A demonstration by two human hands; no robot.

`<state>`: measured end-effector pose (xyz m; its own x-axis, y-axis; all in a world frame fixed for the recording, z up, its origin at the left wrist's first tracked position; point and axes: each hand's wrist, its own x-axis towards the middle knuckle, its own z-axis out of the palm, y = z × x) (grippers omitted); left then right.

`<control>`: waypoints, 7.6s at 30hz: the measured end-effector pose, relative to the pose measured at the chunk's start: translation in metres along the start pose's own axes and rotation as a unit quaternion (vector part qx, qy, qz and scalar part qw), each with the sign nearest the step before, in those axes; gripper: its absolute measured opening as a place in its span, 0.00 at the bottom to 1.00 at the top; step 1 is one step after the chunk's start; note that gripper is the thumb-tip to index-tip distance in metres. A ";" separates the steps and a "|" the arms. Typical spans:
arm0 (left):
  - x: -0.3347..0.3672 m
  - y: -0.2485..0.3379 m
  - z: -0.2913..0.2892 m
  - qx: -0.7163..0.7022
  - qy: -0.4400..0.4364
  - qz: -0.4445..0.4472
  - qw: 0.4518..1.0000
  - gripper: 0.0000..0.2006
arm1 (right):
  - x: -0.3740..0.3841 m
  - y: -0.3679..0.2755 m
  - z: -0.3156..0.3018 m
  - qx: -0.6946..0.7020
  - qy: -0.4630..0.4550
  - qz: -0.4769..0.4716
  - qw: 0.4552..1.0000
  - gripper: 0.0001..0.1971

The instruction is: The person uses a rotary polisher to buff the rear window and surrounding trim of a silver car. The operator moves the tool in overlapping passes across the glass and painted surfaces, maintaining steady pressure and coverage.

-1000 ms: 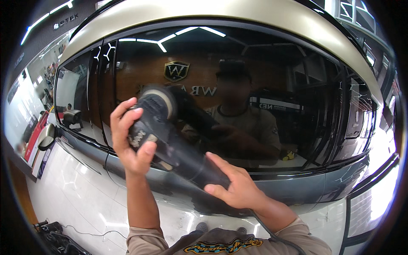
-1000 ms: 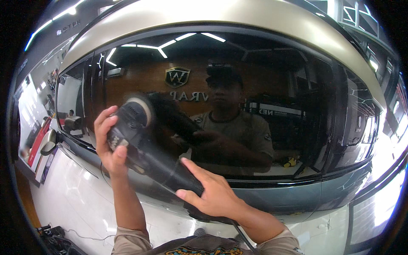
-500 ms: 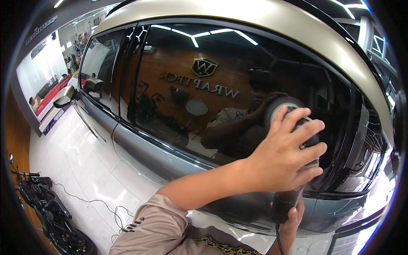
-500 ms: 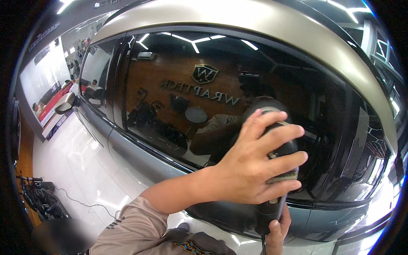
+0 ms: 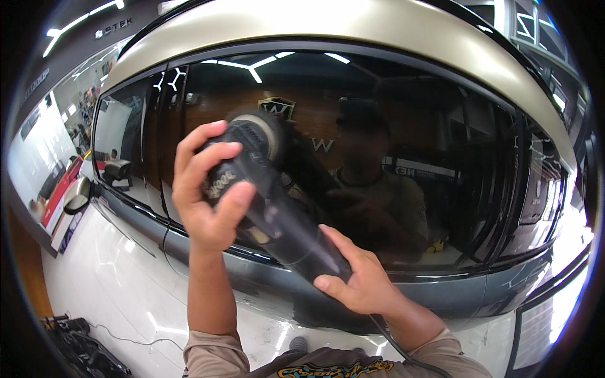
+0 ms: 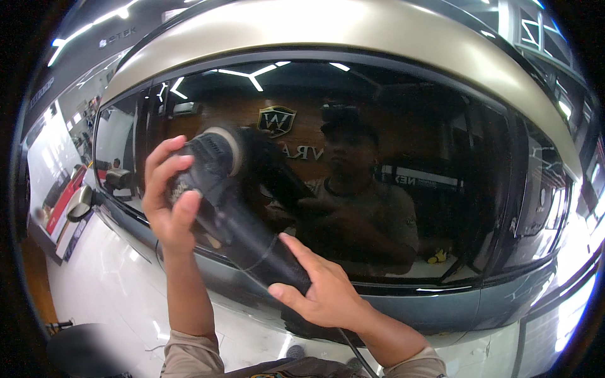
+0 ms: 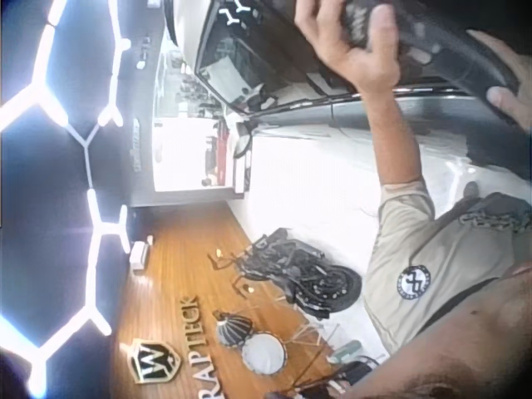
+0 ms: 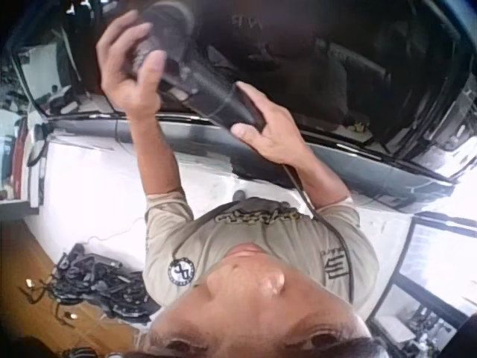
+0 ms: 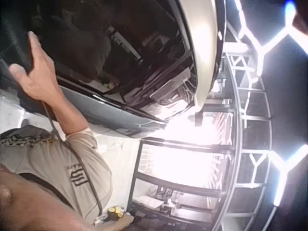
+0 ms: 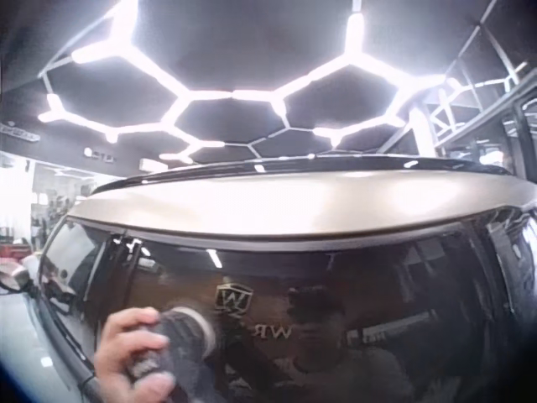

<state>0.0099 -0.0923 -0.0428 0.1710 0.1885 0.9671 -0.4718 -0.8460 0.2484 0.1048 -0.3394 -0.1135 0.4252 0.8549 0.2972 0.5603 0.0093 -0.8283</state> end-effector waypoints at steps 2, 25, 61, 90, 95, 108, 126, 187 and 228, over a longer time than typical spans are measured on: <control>-0.001 -0.004 -0.003 -0.031 0.018 -0.033 0.999 0.21 | 0.001 0.000 -0.002 0.010 -0.014 -0.008 1.000 0.45; 0.004 0.040 0.064 -0.035 -0.047 0.002 0.998 0.23 | -0.052 0.031 -0.036 0.051 0.100 -0.134 0.985 0.40; 0.020 0.032 0.050 -0.002 -0.082 0.065 0.995 0.21 | -0.044 0.030 -0.012 0.094 0.120 -0.056 0.987 0.43; 0.053 0.103 0.190 -0.116 -0.088 0.135 0.980 0.19 | -0.106 0.036 -0.059 0.265 0.336 -0.012 0.904 0.54; 0.058 0.046 0.091 -0.030 -0.058 0.092 0.994 0.20 | -0.039 0.009 -0.036 0.212 0.217 -0.020 0.953 0.51; -0.131 0.009 -0.012 0.048 0.067 -0.061 0.995 0.24 | -0.044 0.030 0.009 -0.069 -0.054 -0.009 0.996 0.39; 0.024 0.145 0.231 -0.046 -0.084 0.103 0.990 0.20 | -0.162 0.062 -0.154 0.177 0.233 -0.045 0.955 0.43; 0.093 -0.007 0.033 -0.049 -0.070 0.108 0.990 0.19 | 0.014 -0.043 0.035 0.240 0.271 -0.033 0.932 0.45; -0.216 0.053 0.054 0.044 0.015 -0.076 0.996 0.29 | -0.127 0.067 -0.040 -0.107 -0.033 0.073 0.991 0.40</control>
<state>-0.0051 -0.2046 -0.2412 0.2073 0.3314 0.9204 -0.3649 -0.8468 0.3871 0.1169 -0.4678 -0.1873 0.4683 0.8717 0.1444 0.6381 -0.2206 -0.7377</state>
